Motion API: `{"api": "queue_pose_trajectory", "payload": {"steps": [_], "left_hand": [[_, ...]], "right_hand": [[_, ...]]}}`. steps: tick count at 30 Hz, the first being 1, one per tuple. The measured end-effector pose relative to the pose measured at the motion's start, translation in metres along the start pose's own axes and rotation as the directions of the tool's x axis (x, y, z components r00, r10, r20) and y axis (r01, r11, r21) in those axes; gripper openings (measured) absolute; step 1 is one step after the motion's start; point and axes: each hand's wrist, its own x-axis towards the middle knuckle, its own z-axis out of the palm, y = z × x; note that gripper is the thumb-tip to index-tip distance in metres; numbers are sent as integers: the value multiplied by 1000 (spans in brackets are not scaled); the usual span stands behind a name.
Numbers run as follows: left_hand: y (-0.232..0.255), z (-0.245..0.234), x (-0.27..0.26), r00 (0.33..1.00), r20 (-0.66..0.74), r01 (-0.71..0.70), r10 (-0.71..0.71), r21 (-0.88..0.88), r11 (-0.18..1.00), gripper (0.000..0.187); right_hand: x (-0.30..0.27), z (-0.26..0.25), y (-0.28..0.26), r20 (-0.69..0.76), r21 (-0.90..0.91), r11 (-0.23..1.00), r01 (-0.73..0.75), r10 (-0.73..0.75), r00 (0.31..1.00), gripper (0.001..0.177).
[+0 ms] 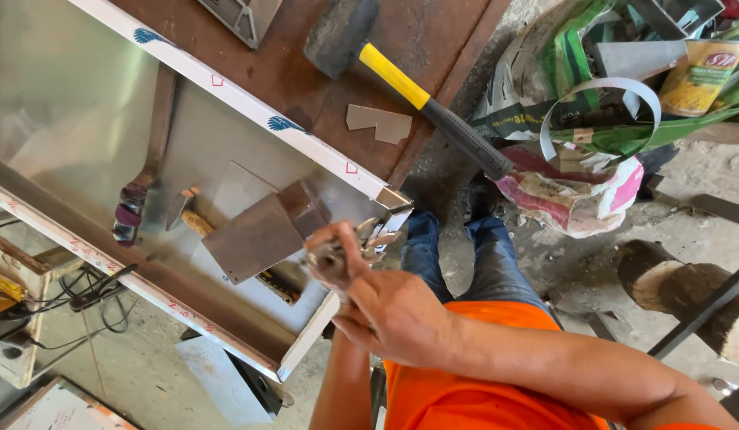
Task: The person clamps a thin metal rod against the corner of a metal frame using locking pliers, then hammers along the rod to secure it to the frame. They reposition the pliers and hammer repeatedly, working around the frame corner.
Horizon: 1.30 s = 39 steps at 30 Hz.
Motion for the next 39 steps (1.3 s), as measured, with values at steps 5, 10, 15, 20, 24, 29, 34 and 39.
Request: {"api": "queue_pose_trajectory", "payload": {"steps": [5, 10, 15, 20, 24, 29, 34, 39], "left_hand": [[14, 0, -25, 837, 162, -470, 522, -274, 839, 35], [17, -4, -33, 770, 223, -528, 598, -305, 793, 39], [27, 6, -40, 729, 256, -620, 635, -148, 771, 36], [4, 10, -31, 767, 224, -604, 601, -62, 794, 32], [-13, 16, -22, 800, 175, -582, 574, -4, 813, 25], [-28, 10, -11, 806, 258, -591, 533, 295, 751, 23], [-7, 16, -7, 871, 199, -445, 449, -64, 893, 26], [-13, 19, 1, 895, 161, -397, 416, -138, 907, 27]], "right_hand": [[-28, -3, -3, 49, 38, 995, 92, -94, 994, 22], [-43, -25, -4, 172, 72, 995, 63, -75, 982, 25], [-48, -36, -3, 256, 38, 999, -38, 27, 966, 24], [-58, -36, 12, 213, 18, 997, -78, 72, 974, 21], [-56, -38, 18, 234, -8, 990, -139, 137, 963, 21], [-54, -38, 30, 217, -69, 987, -147, 158, 963, 23], [-57, -35, 39, 246, -73, 966, -247, 257, 935, 20], [-60, -33, 50, 263, -127, 955, -269, 294, 919, 22]]}}
